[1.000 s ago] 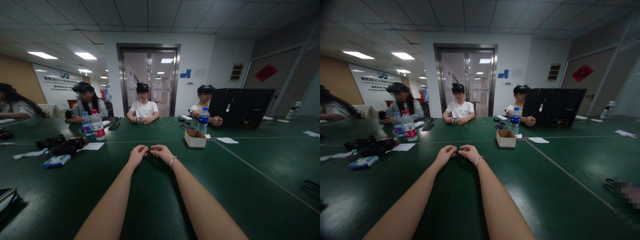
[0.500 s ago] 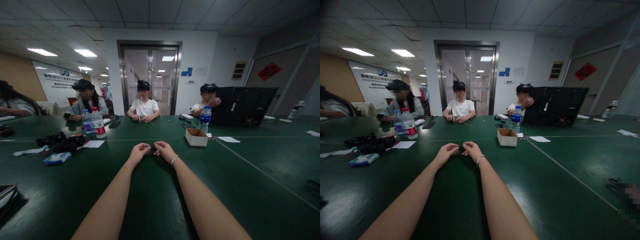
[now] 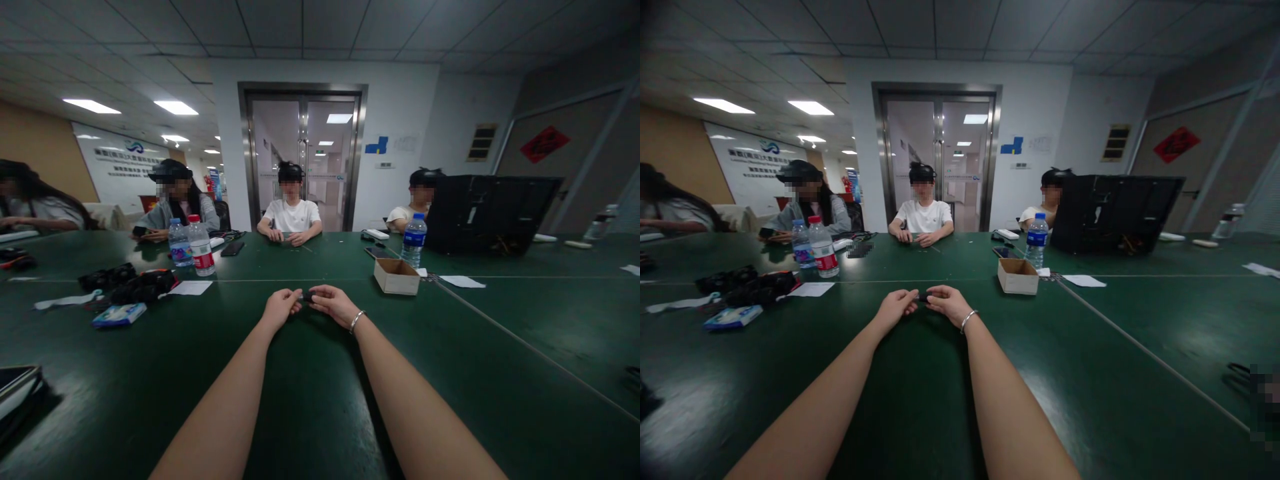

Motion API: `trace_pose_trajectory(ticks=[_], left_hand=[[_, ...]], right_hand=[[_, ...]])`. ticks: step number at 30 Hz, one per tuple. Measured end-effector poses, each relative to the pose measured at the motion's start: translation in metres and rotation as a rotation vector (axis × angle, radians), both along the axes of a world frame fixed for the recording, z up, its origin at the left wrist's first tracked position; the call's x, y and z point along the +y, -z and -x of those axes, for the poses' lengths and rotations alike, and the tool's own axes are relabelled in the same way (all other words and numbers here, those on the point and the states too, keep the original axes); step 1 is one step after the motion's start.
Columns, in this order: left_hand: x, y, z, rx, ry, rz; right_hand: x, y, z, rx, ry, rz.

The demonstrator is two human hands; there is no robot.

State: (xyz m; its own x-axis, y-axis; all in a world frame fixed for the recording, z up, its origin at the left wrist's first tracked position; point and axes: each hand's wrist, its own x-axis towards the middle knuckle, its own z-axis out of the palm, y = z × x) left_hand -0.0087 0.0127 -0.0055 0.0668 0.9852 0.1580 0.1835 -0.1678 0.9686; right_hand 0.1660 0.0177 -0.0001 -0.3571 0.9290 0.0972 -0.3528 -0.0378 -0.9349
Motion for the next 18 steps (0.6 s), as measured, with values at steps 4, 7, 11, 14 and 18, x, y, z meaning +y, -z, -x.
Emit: trace_pose_trajectory(ticks=[4, 7, 11, 14, 18], left_hand=[[-0.0005, 0.0000, 0.0011, 0.049, -0.012, 0.003], [-0.0015, -0.0013, 0.0022, 0.111, -0.034, 0.000], [-0.0032, -0.0024, 0.0024, 0.189, -0.084, -0.038], [-0.0024, -0.0008, 0.0025, 0.209, -0.100, -0.032], [0.0001, 0.0014, 0.0027, 0.231, -0.113, -0.030]], right_hand=[[-0.0015, -0.0020, -0.0006, -0.013, -0.010, -0.012], [-0.0019, -0.0022, -0.0005, -0.036, -0.019, -0.011], [-0.0028, -0.0029, -0.0006, -0.048, -0.037, -0.032], [-0.0043, -0.0047, -0.0008, -0.057, -0.044, -0.027], [-0.0054, -0.0054, -0.0011, -0.067, -0.042, -0.023]])
